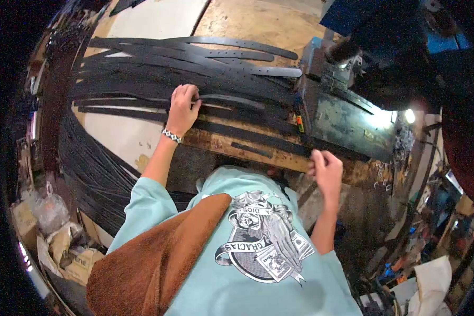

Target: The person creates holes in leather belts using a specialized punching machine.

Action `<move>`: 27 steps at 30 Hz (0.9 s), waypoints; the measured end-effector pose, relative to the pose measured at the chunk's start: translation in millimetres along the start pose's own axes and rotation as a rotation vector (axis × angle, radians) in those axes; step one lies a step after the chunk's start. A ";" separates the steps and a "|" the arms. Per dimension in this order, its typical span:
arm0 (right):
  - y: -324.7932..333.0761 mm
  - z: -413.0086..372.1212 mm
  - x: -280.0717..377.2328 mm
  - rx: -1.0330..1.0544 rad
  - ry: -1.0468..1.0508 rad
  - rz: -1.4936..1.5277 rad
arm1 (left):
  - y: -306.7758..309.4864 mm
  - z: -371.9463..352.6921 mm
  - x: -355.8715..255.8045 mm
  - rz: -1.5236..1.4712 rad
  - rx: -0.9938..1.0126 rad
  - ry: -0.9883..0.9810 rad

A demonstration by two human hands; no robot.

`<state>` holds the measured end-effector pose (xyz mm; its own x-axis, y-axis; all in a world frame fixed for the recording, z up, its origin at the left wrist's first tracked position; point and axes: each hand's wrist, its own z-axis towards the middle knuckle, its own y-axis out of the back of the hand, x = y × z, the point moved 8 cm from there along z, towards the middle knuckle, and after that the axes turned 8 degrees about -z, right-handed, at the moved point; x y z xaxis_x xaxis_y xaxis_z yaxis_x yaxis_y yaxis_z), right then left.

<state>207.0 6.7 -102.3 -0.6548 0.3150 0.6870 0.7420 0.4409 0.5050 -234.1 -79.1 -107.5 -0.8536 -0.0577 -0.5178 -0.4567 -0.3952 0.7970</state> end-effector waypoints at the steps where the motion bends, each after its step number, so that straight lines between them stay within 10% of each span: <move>1: -18.5 -2.0 24.7 0.042 0.070 0.005 | 5.4 -1.5 -4.0 -0.017 -0.009 -0.045; 8: -136.0 -6.6 136.4 0.577 0.092 0.768 | 58.3 -34.0 -33.3 -0.128 -0.186 -0.213; 18: -155.4 -35.5 167.1 0.465 0.230 0.465 | 103.4 -85.1 -40.7 -0.125 -0.404 0.074; 23: -149.1 -49.8 158.4 0.435 0.219 0.485 | 15.7 -148.2 -13.3 -1.535 0.054 1.164; 27: -143.5 -65.5 142.3 0.479 0.154 0.538 | 12.9 -112.4 -12.8 -2.269 -0.248 1.011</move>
<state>16.7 -66.8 -42.8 -0.1642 0.4848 0.8591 0.7877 0.5886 -0.1816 -200.8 -186.5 -125.6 0.9699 0.2156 -0.1136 0.0068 -0.4901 -0.8716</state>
